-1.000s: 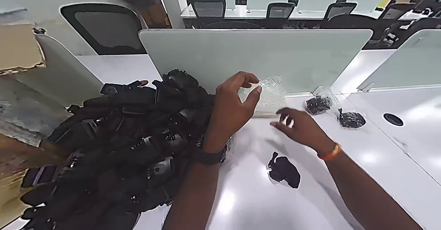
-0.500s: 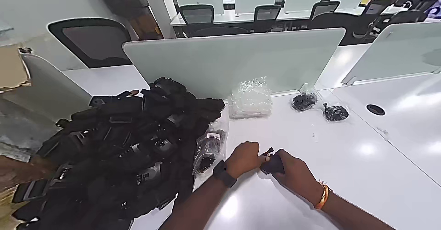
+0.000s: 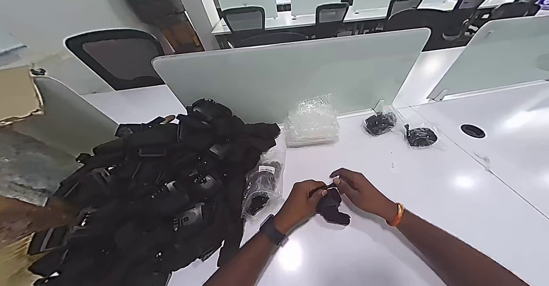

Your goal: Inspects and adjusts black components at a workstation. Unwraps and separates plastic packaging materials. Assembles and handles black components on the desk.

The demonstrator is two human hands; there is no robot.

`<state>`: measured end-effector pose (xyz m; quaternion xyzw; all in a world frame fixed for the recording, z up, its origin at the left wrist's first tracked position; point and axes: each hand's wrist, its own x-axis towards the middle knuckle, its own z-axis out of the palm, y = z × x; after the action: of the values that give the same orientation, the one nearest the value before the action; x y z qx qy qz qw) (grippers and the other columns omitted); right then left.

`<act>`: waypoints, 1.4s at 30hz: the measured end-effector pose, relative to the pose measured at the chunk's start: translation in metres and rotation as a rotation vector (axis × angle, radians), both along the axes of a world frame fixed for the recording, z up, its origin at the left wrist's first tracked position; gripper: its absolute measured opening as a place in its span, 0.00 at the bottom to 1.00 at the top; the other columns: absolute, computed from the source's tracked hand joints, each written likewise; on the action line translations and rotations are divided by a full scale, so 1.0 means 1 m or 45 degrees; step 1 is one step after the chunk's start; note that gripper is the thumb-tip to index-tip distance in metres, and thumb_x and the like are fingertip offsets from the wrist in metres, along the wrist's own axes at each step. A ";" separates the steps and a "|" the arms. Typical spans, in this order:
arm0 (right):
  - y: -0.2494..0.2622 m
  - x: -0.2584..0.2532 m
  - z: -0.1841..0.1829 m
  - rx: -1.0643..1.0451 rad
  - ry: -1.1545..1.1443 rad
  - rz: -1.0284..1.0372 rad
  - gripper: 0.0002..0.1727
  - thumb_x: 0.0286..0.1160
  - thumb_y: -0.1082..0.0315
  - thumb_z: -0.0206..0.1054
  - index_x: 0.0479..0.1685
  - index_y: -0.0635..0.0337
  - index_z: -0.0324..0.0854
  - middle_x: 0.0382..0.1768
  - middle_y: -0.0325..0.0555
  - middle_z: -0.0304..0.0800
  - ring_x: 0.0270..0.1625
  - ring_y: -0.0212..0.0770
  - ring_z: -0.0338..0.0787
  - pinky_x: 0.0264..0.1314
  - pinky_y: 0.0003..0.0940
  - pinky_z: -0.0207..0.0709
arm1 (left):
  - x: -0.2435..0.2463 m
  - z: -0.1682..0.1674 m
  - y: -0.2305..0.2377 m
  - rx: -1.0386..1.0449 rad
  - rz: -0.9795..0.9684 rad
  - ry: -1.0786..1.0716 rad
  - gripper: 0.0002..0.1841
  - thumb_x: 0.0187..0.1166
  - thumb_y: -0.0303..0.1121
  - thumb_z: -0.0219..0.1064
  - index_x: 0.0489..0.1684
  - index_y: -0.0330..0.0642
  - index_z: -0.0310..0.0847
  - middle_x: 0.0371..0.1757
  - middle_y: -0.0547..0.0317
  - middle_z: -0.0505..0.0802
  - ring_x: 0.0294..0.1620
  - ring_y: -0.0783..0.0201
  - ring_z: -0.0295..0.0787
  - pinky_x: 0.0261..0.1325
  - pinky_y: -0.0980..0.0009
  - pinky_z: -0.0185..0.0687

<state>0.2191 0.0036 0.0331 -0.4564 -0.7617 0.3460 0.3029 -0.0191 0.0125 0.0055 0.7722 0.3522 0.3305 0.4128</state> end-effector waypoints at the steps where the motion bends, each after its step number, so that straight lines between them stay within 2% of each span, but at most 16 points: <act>1: 0.006 -0.002 -0.003 -0.091 0.124 0.034 0.17 0.90 0.56 0.56 0.46 0.59 0.83 0.22 0.34 0.78 0.22 0.28 0.76 0.28 0.25 0.73 | 0.001 -0.003 0.001 0.000 0.002 -0.017 0.13 0.86 0.35 0.64 0.53 0.37 0.91 0.46 0.53 0.94 0.47 0.69 0.91 0.57 0.70 0.87; 3: 0.011 -0.008 -0.010 -0.243 0.289 0.012 0.13 0.88 0.61 0.61 0.36 0.58 0.82 0.18 0.31 0.77 0.19 0.25 0.75 0.25 0.22 0.71 | 0.000 -0.008 0.003 0.006 0.010 -0.032 0.13 0.86 0.35 0.63 0.52 0.36 0.91 0.46 0.53 0.95 0.47 0.69 0.91 0.58 0.71 0.86; 7: 0.009 -0.012 -0.025 -0.341 0.476 0.016 0.08 0.86 0.66 0.63 0.39 0.59 0.80 0.22 0.35 0.82 0.21 0.29 0.80 0.26 0.26 0.77 | -0.004 -0.015 0.007 0.057 0.014 -0.016 0.13 0.86 0.35 0.63 0.49 0.38 0.92 0.45 0.54 0.95 0.48 0.69 0.91 0.59 0.70 0.86; 10: 0.008 -0.003 -0.034 -0.091 0.405 0.119 0.04 0.82 0.71 0.65 0.42 0.62 0.82 0.35 0.38 0.86 0.35 0.28 0.85 0.40 0.24 0.81 | -0.002 -0.014 0.008 0.066 0.007 0.000 0.12 0.86 0.34 0.63 0.50 0.37 0.92 0.46 0.54 0.95 0.49 0.68 0.91 0.60 0.70 0.85; 13: 0.017 0.003 -0.039 0.217 0.271 0.251 0.06 0.76 0.75 0.63 0.33 0.63 0.83 0.43 0.46 0.84 0.50 0.34 0.85 0.54 0.28 0.81 | 0.001 -0.013 0.007 0.055 0.032 -0.016 0.13 0.86 0.33 0.62 0.49 0.37 0.92 0.43 0.54 0.95 0.46 0.69 0.91 0.56 0.71 0.86; 16: 0.022 0.008 -0.040 0.191 0.218 0.266 0.13 0.82 0.63 0.67 0.53 0.65 0.81 0.46 0.46 0.84 0.45 0.33 0.83 0.47 0.28 0.80 | 0.002 -0.015 0.008 0.067 0.052 -0.031 0.12 0.86 0.33 0.63 0.49 0.37 0.92 0.42 0.55 0.95 0.44 0.70 0.91 0.55 0.72 0.86; 18: 0.020 0.008 -0.041 0.190 0.112 0.184 0.20 0.88 0.56 0.60 0.62 0.63 0.84 0.43 0.44 0.86 0.41 0.31 0.82 0.44 0.26 0.78 | 0.001 -0.017 0.009 0.092 0.031 -0.030 0.12 0.86 0.34 0.64 0.50 0.36 0.92 0.44 0.54 0.95 0.46 0.69 0.91 0.57 0.71 0.86; 21: 0.018 0.007 -0.041 0.256 0.054 0.160 0.18 0.91 0.60 0.56 0.47 0.60 0.89 0.39 0.43 0.90 0.43 0.29 0.87 0.50 0.25 0.81 | 0.001 -0.020 0.009 0.124 0.017 -0.035 0.12 0.85 0.33 0.65 0.50 0.36 0.92 0.44 0.53 0.95 0.46 0.69 0.91 0.57 0.72 0.87; 24: 0.020 0.009 -0.040 0.217 0.233 0.277 0.06 0.82 0.70 0.64 0.44 0.63 0.83 0.49 0.47 0.86 0.52 0.33 0.86 0.56 0.28 0.83 | 0.001 -0.020 0.009 0.139 0.025 -0.036 0.12 0.85 0.33 0.65 0.49 0.36 0.92 0.44 0.54 0.95 0.46 0.69 0.91 0.57 0.73 0.87; 28: 0.018 0.007 -0.038 0.201 0.117 0.183 0.23 0.83 0.55 0.67 0.66 0.64 0.80 0.57 0.49 0.84 0.55 0.35 0.84 0.56 0.29 0.80 | 0.000 -0.019 0.009 0.136 0.020 -0.039 0.12 0.85 0.34 0.64 0.50 0.36 0.92 0.43 0.53 0.95 0.46 0.69 0.91 0.56 0.72 0.87; 31: 0.015 0.008 -0.039 0.299 -0.169 0.106 0.21 0.91 0.51 0.54 0.54 0.56 0.88 0.45 0.45 0.91 0.52 0.39 0.88 0.60 0.37 0.80 | 0.000 -0.019 0.009 0.141 0.022 -0.024 0.13 0.86 0.35 0.64 0.50 0.36 0.92 0.44 0.53 0.95 0.47 0.68 0.92 0.58 0.71 0.86; 33: 0.015 0.009 -0.038 0.356 -0.126 0.150 0.14 0.88 0.58 0.60 0.52 0.57 0.86 0.46 0.45 0.90 0.52 0.38 0.89 0.60 0.37 0.82 | 0.000 -0.019 0.009 0.137 0.019 -0.026 0.12 0.86 0.34 0.64 0.50 0.37 0.92 0.44 0.53 0.95 0.47 0.68 0.91 0.57 0.71 0.86; 35: 0.016 0.008 -0.038 0.269 0.057 0.210 0.11 0.82 0.65 0.65 0.55 0.61 0.81 0.56 0.47 0.87 0.61 0.37 0.86 0.66 0.35 0.81 | 0.000 -0.018 0.009 0.119 0.013 -0.034 0.12 0.85 0.34 0.65 0.50 0.37 0.92 0.44 0.54 0.95 0.47 0.69 0.91 0.57 0.72 0.86; 38: 0.015 0.009 -0.039 0.200 -0.007 0.178 0.26 0.87 0.51 0.60 0.71 0.61 0.78 0.58 0.47 0.87 0.58 0.37 0.86 0.63 0.36 0.81 | -0.001 -0.019 0.009 0.100 0.007 -0.036 0.12 0.86 0.35 0.64 0.50 0.36 0.92 0.44 0.53 0.95 0.48 0.69 0.91 0.59 0.71 0.86; 40: 0.012 0.009 -0.042 0.310 -0.146 0.100 0.23 0.92 0.50 0.52 0.60 0.56 0.87 0.49 0.44 0.93 0.54 0.38 0.90 0.64 0.41 0.80 | -0.001 -0.019 0.009 0.101 0.001 -0.025 0.13 0.86 0.35 0.64 0.50 0.36 0.92 0.45 0.53 0.95 0.48 0.69 0.91 0.59 0.71 0.86; 42: 0.012 0.008 -0.041 0.363 -0.085 0.115 0.16 0.90 0.58 0.57 0.53 0.56 0.89 0.48 0.43 0.93 0.56 0.37 0.90 0.64 0.39 0.80 | -0.001 -0.019 0.009 0.099 0.005 -0.015 0.12 0.86 0.34 0.64 0.50 0.36 0.92 0.45 0.53 0.95 0.48 0.69 0.91 0.59 0.71 0.86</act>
<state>0.2269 0.0160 -0.0079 -0.3852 -0.8326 0.2321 0.3232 -0.0196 0.0218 -0.0131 0.7851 0.3380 0.3492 0.3840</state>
